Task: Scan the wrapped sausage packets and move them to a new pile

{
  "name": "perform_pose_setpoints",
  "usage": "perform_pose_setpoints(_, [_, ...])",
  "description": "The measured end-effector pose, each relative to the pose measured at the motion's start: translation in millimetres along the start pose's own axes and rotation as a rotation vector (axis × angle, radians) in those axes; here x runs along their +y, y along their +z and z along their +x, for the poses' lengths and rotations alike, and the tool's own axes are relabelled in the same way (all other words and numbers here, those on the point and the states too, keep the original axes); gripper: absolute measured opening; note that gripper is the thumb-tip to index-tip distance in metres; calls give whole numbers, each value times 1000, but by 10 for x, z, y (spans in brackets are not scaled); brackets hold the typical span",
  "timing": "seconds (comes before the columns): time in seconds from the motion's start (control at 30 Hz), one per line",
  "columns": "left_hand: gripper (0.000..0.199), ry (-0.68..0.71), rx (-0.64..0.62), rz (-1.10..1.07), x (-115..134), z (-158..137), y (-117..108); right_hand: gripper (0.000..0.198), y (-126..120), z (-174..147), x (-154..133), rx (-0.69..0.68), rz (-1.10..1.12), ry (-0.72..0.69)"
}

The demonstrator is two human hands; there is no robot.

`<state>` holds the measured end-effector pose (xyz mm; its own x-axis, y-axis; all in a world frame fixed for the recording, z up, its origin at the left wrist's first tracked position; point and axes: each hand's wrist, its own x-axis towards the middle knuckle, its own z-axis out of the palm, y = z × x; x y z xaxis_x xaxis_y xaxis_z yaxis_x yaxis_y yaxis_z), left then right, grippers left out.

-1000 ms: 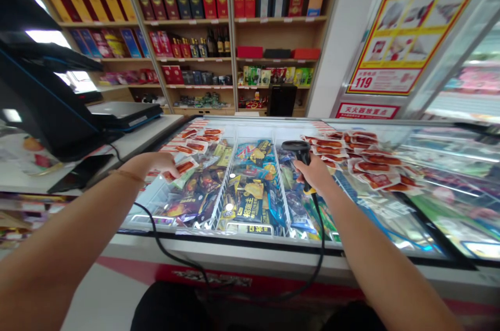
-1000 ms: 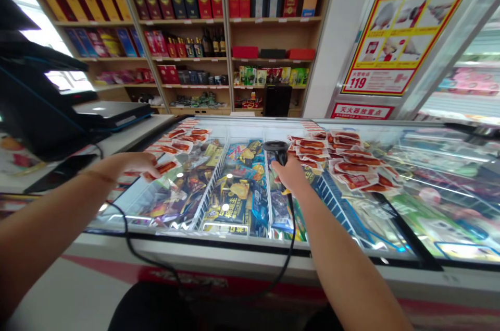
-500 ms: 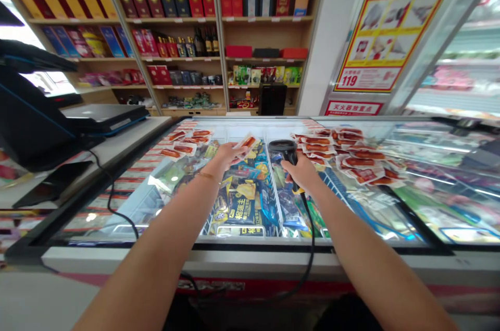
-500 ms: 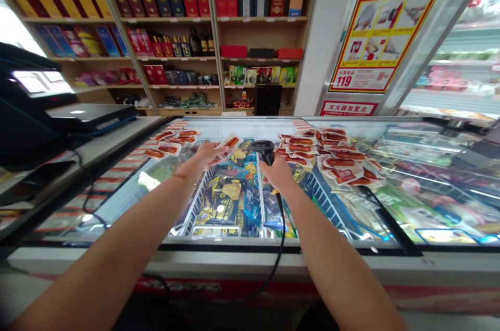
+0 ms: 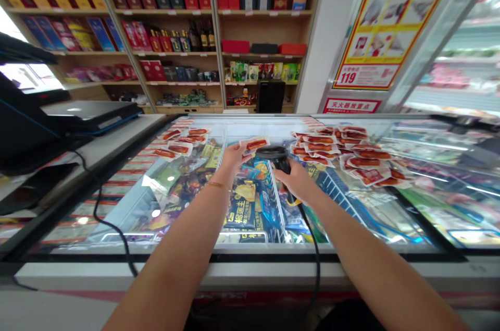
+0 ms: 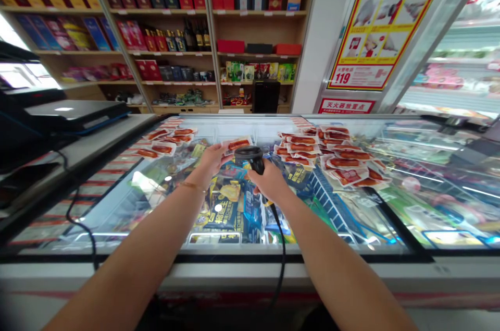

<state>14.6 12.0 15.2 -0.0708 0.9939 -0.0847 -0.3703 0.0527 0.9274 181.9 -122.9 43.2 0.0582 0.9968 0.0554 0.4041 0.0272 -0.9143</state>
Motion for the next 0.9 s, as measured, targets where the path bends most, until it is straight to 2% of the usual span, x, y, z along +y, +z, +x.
perform_pose_setpoints(0.13, [13, -3, 68, 0, -20, 24, 28, 17, 60, -55, -35, -29, 54, -11])
perform_pose_setpoints(0.43, [8, 5, 14, -13, -60, 43, -15, 15, 96, -95, -65, -48, 56, -14])
perform_pose_setpoints(0.9, [7, 7, 29, -3, 3, -33, -9, 16, 28, -37, -26, -26, 82, -26])
